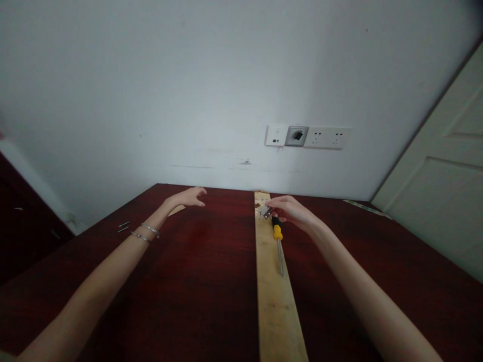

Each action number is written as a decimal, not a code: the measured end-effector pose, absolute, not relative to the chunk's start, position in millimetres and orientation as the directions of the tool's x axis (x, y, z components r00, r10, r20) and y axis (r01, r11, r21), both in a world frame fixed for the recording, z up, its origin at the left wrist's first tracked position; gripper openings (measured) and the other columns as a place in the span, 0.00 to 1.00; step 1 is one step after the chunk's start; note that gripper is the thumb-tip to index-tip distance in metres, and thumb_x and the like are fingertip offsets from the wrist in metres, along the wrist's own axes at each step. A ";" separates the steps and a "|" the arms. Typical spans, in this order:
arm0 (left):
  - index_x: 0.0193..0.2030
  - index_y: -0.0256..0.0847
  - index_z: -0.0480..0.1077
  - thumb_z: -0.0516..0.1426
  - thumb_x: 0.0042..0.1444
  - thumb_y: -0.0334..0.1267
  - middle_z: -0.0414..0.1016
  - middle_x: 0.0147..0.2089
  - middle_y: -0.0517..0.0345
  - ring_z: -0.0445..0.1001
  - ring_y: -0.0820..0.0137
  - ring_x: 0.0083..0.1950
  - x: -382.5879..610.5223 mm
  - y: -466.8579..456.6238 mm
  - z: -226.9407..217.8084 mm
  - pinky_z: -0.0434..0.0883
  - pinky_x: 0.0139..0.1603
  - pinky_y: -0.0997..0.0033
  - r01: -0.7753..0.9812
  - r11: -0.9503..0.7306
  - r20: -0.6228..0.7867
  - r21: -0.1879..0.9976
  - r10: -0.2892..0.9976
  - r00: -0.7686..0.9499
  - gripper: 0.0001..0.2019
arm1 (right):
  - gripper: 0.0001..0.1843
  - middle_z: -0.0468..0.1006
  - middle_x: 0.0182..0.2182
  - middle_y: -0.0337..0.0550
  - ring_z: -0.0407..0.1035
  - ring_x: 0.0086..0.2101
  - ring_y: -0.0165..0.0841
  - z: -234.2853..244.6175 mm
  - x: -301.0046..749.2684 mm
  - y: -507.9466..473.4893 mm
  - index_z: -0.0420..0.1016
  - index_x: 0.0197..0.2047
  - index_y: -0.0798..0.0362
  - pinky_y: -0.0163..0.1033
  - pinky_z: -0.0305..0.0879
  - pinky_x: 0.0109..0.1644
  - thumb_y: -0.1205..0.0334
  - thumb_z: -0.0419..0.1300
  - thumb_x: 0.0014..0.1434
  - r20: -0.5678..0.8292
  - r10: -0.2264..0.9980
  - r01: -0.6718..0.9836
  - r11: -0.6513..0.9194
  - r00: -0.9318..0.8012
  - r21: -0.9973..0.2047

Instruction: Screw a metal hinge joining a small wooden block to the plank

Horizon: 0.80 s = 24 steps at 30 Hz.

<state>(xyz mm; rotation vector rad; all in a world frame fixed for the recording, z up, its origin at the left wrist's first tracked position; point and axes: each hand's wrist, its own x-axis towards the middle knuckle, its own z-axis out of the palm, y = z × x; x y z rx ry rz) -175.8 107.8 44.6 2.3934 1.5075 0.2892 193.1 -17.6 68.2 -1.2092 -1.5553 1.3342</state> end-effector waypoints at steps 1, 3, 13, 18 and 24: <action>0.55 0.34 0.64 0.61 0.46 0.41 0.70 0.53 0.43 0.70 0.59 0.53 -151.0 96.5 48.8 0.66 0.52 0.63 0.753 -0.484 0.078 0.445 0.859 0.506 0.28 | 0.16 0.73 0.25 0.42 0.55 0.23 0.24 68.3 192.5 -18.0 0.77 0.29 0.58 0.31 0.42 0.21 0.52 0.63 0.48 -0.038 0.959 0.191 0.017 -0.280 -0.981; 0.53 0.36 0.66 0.61 0.48 0.39 0.71 0.52 0.45 0.72 0.62 0.51 -103.0 68.9 53.8 0.66 0.53 0.63 0.529 -0.605 0.181 0.595 0.742 0.645 0.23 | 0.15 0.73 0.24 0.42 0.56 0.22 0.24 68.5 191.4 -18.9 0.77 0.28 0.58 0.31 0.42 0.21 0.52 0.63 0.48 -0.035 0.961 0.204 0.023 -0.274 -0.979; 0.39 0.35 0.70 0.66 0.45 0.36 0.77 0.37 0.54 0.76 0.69 0.40 -17.8 -1.0 31.9 0.71 0.47 0.66 0.048 -0.423 0.281 0.905 0.678 0.680 0.15 | 0.19 0.60 0.15 0.31 0.49 0.18 0.21 70.9 191.0 -23.8 0.70 0.24 0.56 0.31 0.39 0.21 0.47 0.61 0.49 -0.050 0.943 0.288 0.050 -0.329 -0.956; 0.38 0.34 0.70 0.66 0.45 0.36 0.78 0.37 0.53 0.77 0.70 0.39 -18.2 -4.6 27.5 0.71 0.46 0.68 -0.043 -0.357 0.295 0.933 0.693 0.658 0.14 | 0.21 0.60 0.15 0.31 0.48 0.18 0.21 69.1 187.2 -24.3 0.71 0.24 0.58 0.32 0.38 0.20 0.45 0.62 0.48 -0.033 0.929 0.296 0.083 -0.367 -0.952; 0.36 0.35 0.67 0.65 0.47 0.36 0.78 0.36 0.53 0.77 0.69 0.39 -17.9 -9.5 24.7 0.71 0.44 0.68 -0.013 -0.363 0.282 0.932 0.698 0.658 0.14 | 0.22 0.59 0.15 0.31 0.49 0.17 0.20 66.4 183.6 -23.9 0.71 0.23 0.58 0.32 0.40 0.19 0.45 0.64 0.46 -0.035 0.923 0.293 0.086 -0.383 -0.952</action>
